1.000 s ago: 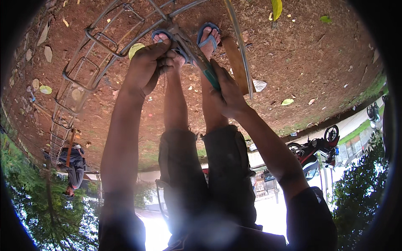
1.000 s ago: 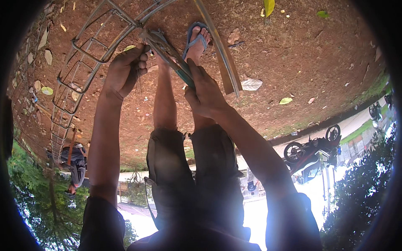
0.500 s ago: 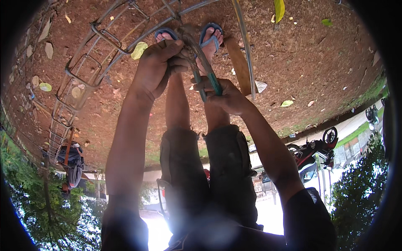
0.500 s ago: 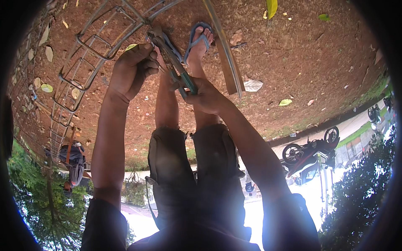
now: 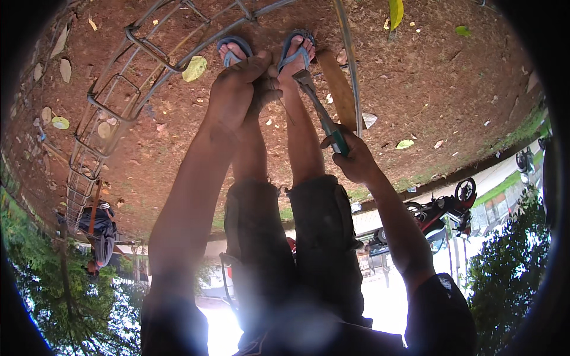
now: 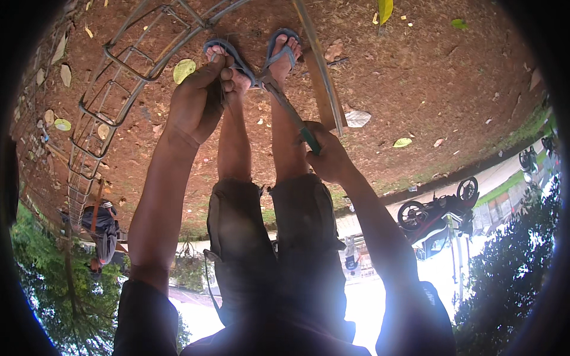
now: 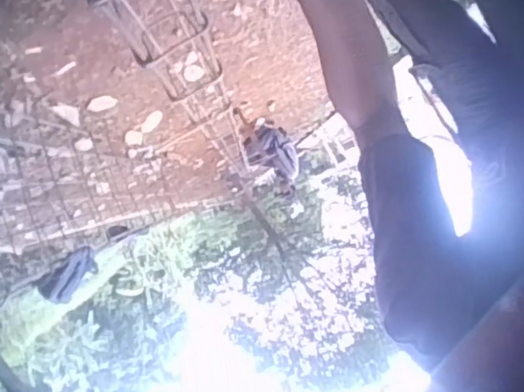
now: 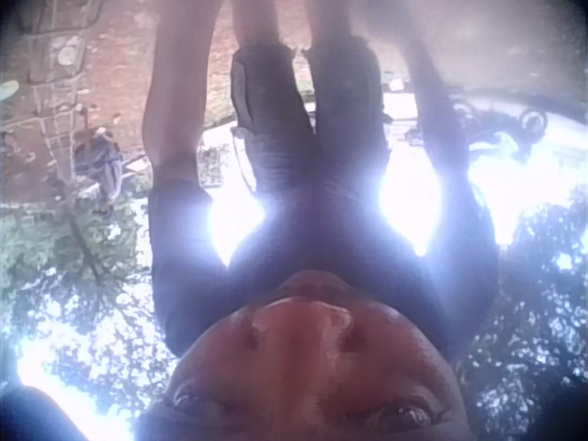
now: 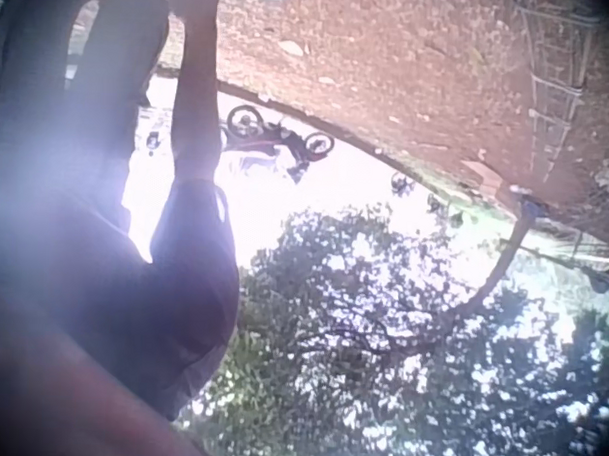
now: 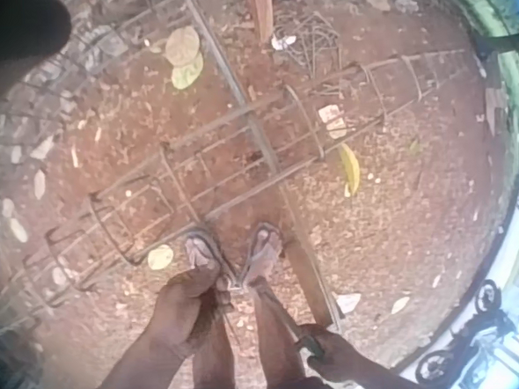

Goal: The person uses pliers to twist wire ties at the intersections of a metal wire mesh laid on the ground. They repeatedly position the mesh, grip the wire with pliers, and twist to secure the joints.

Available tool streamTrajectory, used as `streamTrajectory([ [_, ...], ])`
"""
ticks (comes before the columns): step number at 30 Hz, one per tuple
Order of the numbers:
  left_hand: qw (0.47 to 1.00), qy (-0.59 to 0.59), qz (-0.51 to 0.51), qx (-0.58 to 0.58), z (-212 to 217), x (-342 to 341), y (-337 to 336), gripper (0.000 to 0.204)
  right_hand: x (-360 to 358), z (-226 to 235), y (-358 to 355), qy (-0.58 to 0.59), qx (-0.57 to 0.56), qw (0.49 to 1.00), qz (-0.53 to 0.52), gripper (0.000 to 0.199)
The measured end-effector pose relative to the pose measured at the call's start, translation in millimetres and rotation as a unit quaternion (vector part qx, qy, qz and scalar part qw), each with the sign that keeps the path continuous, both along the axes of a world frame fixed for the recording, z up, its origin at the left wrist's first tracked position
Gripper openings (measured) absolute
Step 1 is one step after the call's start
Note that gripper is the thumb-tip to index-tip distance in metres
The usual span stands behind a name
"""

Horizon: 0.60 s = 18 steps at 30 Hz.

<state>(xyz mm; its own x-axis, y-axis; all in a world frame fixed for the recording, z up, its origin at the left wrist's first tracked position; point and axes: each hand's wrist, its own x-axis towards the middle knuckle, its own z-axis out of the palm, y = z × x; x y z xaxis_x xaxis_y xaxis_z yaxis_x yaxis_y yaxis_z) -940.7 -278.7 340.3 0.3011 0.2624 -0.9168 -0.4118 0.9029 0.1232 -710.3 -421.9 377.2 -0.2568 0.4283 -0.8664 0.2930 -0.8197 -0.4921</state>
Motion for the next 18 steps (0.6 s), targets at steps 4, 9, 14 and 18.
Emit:
streamTrajectory([
  [4, 0.990, -0.073, 0.048, 0.114, 36.4, -0.5, 27.9, 0.023, -8.8, 3.0, 10.1, -0.007, -0.037, 0.999, -0.018, 0.035],
  [9, 0.956, 0.193, -0.103, 0.194, 26.9, -6.2, 24.1, 0.020, -26.8, -1.0, 15.0, -0.013, 0.099, 0.993, -0.064, 0.028],
  [14, 0.985, 0.130, -0.038, 0.103, 29.0, -13.1, 14.1, 0.017, -38.8, 8.8, 42.7, -0.009, 0.127, 0.983, -0.133, 0.022],
  [18, 0.994, 0.104, 0.008, 0.040, 27.3, -18.6, 14.0, 0.016, -36.2, 9.8, 82.0, -0.213, 0.332, 0.919, 0.001, 0.022],
])
